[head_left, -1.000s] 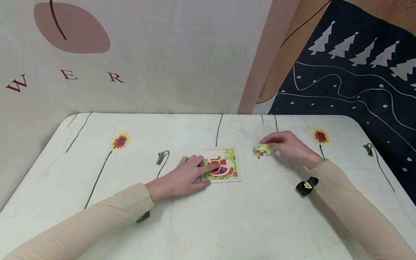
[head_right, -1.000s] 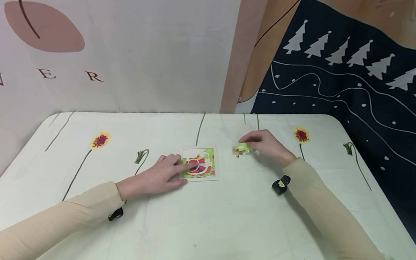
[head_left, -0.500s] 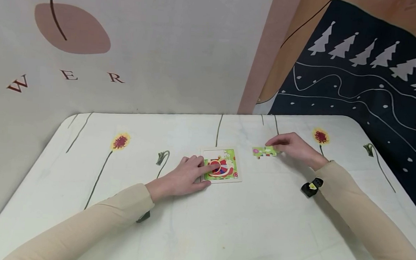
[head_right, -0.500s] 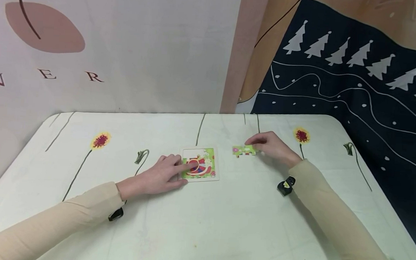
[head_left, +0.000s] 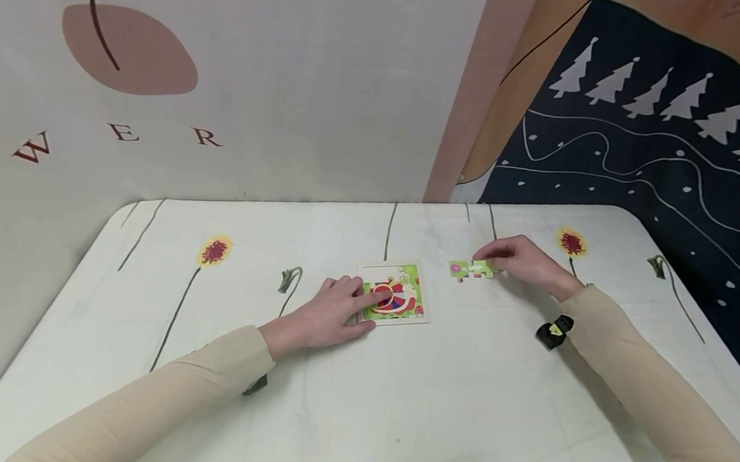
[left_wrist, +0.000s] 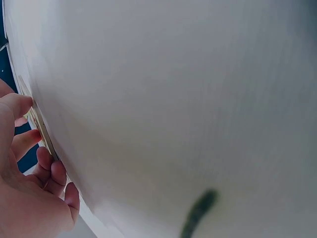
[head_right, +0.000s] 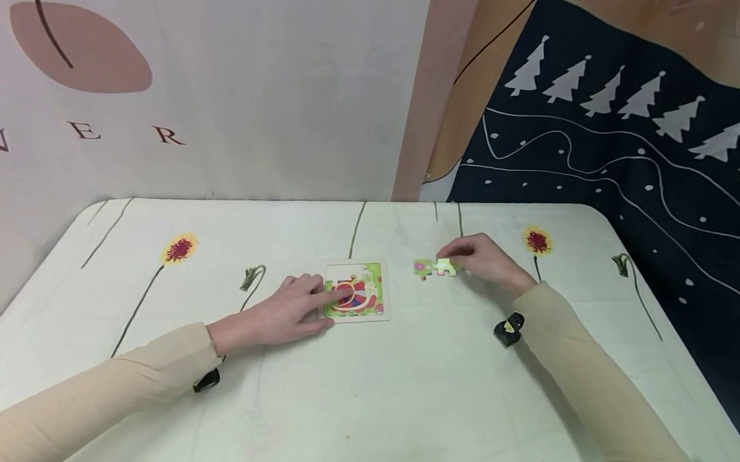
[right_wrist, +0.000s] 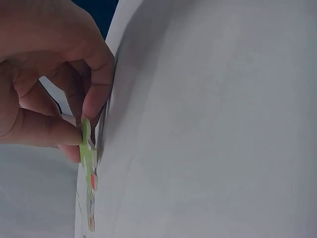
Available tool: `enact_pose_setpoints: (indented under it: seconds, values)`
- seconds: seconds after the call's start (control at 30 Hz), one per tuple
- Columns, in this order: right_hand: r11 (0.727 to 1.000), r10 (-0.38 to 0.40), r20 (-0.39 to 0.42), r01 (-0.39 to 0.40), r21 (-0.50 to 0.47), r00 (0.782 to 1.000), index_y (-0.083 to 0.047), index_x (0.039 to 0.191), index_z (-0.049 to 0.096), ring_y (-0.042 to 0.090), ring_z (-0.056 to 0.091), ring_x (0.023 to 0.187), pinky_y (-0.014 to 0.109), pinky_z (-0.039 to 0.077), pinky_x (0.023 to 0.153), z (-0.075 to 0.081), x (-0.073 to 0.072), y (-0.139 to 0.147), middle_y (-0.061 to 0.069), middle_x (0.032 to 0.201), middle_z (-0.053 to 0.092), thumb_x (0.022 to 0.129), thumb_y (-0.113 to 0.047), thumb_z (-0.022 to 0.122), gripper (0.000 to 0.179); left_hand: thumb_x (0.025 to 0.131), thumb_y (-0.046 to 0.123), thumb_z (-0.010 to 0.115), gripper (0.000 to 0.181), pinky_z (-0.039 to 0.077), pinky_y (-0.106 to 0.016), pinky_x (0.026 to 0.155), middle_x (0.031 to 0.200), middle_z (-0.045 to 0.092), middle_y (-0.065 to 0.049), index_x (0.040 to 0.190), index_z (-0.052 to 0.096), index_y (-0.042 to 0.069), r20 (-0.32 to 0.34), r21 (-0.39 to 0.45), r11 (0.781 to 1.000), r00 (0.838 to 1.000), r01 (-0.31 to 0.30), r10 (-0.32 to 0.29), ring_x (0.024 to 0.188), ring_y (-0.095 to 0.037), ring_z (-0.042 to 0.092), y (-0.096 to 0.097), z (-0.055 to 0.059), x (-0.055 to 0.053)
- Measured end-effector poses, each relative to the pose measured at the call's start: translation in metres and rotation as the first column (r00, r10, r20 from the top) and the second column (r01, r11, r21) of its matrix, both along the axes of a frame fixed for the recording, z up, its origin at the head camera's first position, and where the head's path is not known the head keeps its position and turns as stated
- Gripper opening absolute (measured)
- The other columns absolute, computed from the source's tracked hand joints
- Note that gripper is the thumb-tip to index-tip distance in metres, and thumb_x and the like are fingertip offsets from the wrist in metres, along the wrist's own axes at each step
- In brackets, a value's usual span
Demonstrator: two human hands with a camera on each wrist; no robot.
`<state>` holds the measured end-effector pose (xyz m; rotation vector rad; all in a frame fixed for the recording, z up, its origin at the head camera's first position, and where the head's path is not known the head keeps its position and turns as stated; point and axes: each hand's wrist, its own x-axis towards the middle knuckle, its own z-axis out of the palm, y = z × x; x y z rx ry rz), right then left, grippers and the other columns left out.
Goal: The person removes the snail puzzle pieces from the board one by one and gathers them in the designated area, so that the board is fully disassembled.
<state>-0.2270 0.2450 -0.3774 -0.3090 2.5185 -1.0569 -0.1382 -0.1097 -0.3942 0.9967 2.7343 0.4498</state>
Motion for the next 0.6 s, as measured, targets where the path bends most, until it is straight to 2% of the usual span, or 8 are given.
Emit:
enact_pose_setpoints:
  seconds: [0.23,0.6]
  values:
    - [1.0,0.025,-0.041,-0.025,0.008,0.999,0.001,0.119,0.07,0.024,0.055,0.105,0.026,0.043,0.086,-0.0011,0.0007,-0.0005,0.021,0.123,0.066,0.098,-0.004,0.054,0.027,0.096,0.035,0.064,0.053,0.024,-0.031,0.077,0.093,0.042,0.002,0.146,0.053,0.021,-0.005,-0.002,1.0,1.0,0.0,0.0,0.087,-0.014,0.035,0.0003,-0.0011,0.0001]
    - [0.999,0.024,-0.054,-0.023,0.023,0.998,0.002,0.12,0.069,0.028,0.056,0.109,0.027,0.043,0.088,-0.0009,0.0017,-0.002,0.022,0.124,0.066,0.098,-0.006,0.056,0.026,0.096,0.035,0.064,0.054,0.025,-0.031,0.077,0.091,0.041,0.002,0.147,0.051,0.021,-0.008,-0.008,1.0,1.0,0.005,-0.005,0.085,-0.015,0.035,0.0002,0.0013,0.0007]
